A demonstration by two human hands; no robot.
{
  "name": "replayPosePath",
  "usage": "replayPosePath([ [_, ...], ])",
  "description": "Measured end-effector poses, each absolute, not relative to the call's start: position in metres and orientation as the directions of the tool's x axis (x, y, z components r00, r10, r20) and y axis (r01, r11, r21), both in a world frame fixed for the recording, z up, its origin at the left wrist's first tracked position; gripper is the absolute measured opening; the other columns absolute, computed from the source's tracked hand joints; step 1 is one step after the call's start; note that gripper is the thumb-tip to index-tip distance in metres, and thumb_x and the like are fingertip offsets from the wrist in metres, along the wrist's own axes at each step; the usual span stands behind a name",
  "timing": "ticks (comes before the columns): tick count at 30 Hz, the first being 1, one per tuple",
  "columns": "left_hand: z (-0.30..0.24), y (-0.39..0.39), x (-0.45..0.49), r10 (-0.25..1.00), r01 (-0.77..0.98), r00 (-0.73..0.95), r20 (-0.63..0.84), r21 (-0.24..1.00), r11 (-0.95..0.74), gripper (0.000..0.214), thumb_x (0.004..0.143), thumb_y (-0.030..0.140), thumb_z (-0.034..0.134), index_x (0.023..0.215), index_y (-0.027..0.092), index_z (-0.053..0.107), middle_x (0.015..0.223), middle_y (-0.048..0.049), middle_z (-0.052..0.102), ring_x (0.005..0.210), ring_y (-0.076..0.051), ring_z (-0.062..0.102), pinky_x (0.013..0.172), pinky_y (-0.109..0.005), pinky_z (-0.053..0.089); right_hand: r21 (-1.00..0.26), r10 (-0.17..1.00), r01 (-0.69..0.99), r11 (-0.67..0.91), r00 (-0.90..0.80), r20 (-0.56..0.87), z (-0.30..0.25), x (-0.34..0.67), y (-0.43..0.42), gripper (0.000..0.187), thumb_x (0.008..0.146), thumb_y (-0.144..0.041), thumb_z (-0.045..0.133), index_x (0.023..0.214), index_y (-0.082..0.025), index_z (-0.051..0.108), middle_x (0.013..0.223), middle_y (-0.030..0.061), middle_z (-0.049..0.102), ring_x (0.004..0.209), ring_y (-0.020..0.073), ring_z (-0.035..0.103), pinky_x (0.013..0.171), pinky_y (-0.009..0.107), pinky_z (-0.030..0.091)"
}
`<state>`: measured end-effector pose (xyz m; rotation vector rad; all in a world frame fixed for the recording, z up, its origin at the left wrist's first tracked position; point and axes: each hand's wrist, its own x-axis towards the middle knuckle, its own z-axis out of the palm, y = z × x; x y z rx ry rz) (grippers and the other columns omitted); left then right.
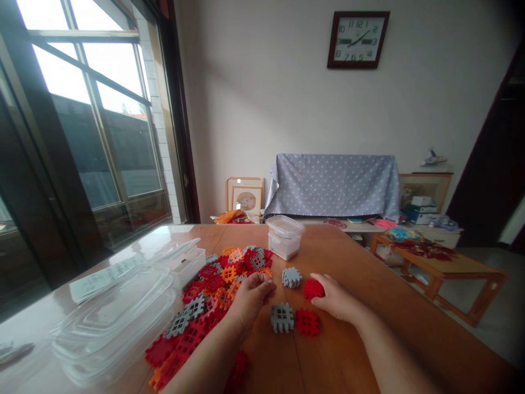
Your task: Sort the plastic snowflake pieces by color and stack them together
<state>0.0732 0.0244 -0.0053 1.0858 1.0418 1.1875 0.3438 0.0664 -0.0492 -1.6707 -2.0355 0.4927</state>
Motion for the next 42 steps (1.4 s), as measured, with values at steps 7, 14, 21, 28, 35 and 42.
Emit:
replayPosePath([
  [7, -0.005, 0.024, 0.073, 0.995, -0.180, 0.090, -0.047, 0.982, 0.062, 0.030, 0.068, 0.036, 0.081, 0.079, 0.018, 0.060, 0.073, -0.0017, 0.066, 0.070, -0.013, 0.060, 0.063, -0.023, 0.041, -0.557, 0.980, 0.806, 0.201, -0.166, 0.113, -0.053, 0.349, 0.068, 0.083, 0.071, -0.034, 0.073, 0.148, -0.016, 0.047, 0.140, 0.0163, 0.057, 0.129, 0.0309, 0.054, 0.108, 0.039, 0.041],
  [14, -0.003, 0.024, 0.073, 0.996, -0.189, 0.075, -0.044, 0.980, 0.058, 0.030, 0.066, 0.035, 0.081, 0.078, 0.018, 0.060, 0.070, -0.0014, 0.065, 0.066, -0.013, 0.059, 0.060, -0.023, 0.039, -0.597, 0.978, 0.775, 0.206, -0.170, 0.117, -0.046, 0.350, 0.062, 0.079, 0.074, -0.038, 0.074, 0.146, -0.017, 0.050, 0.137, 0.0160, 0.060, 0.127, 0.0310, 0.056, 0.108, 0.042, 0.042],
  [21, 0.010, 0.037, 0.044, 0.999, -0.255, -0.046, -0.020, 0.967, 0.007, 0.034, 0.067, 0.036, 0.080, 0.088, 0.018, 0.061, 0.082, -0.0027, 0.068, 0.072, -0.014, 0.064, 0.065, -0.023, 0.044, -0.655, 0.961, 0.711, 0.256, -0.110, 0.255, -0.046, 0.348, 0.062, 0.067, 0.084, -0.054, 0.065, 0.140, -0.019, 0.054, 0.133, 0.0153, 0.064, 0.120, 0.0291, 0.062, 0.099, 0.042, 0.049],
  [28, 0.016, 0.055, -0.003, 0.929, 0.040, -0.349, 0.126, 0.992, -0.120, 0.032, 0.078, 0.038, 0.065, 0.102, 0.017, 0.061, 0.094, -0.0081, 0.070, 0.081, -0.018, 0.066, 0.073, -0.029, 0.049, -0.539, 0.869, 0.744, 0.396, -0.114, 0.481, -0.028, 0.326, 0.050, 0.038, 0.095, -0.053, 0.050, 0.114, -0.025, 0.067, 0.112, 0.0093, 0.073, 0.101, 0.0259, 0.068, 0.089, 0.037, 0.052],
  [35, -0.002, 0.065, -0.029, 0.899, 0.536, -0.358, 0.251, 0.844, -0.023, 0.020, 0.080, 0.025, 0.060, 0.099, 0.020, 0.067, 0.103, -0.0112, 0.071, 0.102, -0.028, 0.063, 0.090, -0.037, 0.044, -0.498, 0.853, 0.731, 0.466, -0.221, 0.473, -0.026, 0.309, 0.042, 0.028, 0.096, -0.048, 0.048, 0.100, -0.029, 0.069, 0.100, 0.0042, 0.075, 0.093, 0.0246, 0.068, 0.083, 0.035, 0.052],
  [42, -0.016, 0.063, -0.025, 0.954, 0.812, -0.166, 0.251, 0.584, -0.013, 0.047, 0.085, 0.020, 0.054, 0.131, 0.026, 0.061, 0.149, -0.0105, 0.054, 0.143, -0.035, 0.035, 0.117, -0.051, 0.022, -0.505, 0.854, 0.729, 0.462, -0.213, 0.475, -0.024, 0.308, 0.042, 0.029, 0.095, -0.049, 0.048, 0.100, -0.030, 0.070, 0.100, 0.0049, 0.076, 0.093, 0.0251, 0.069, 0.081, 0.034, 0.053],
])
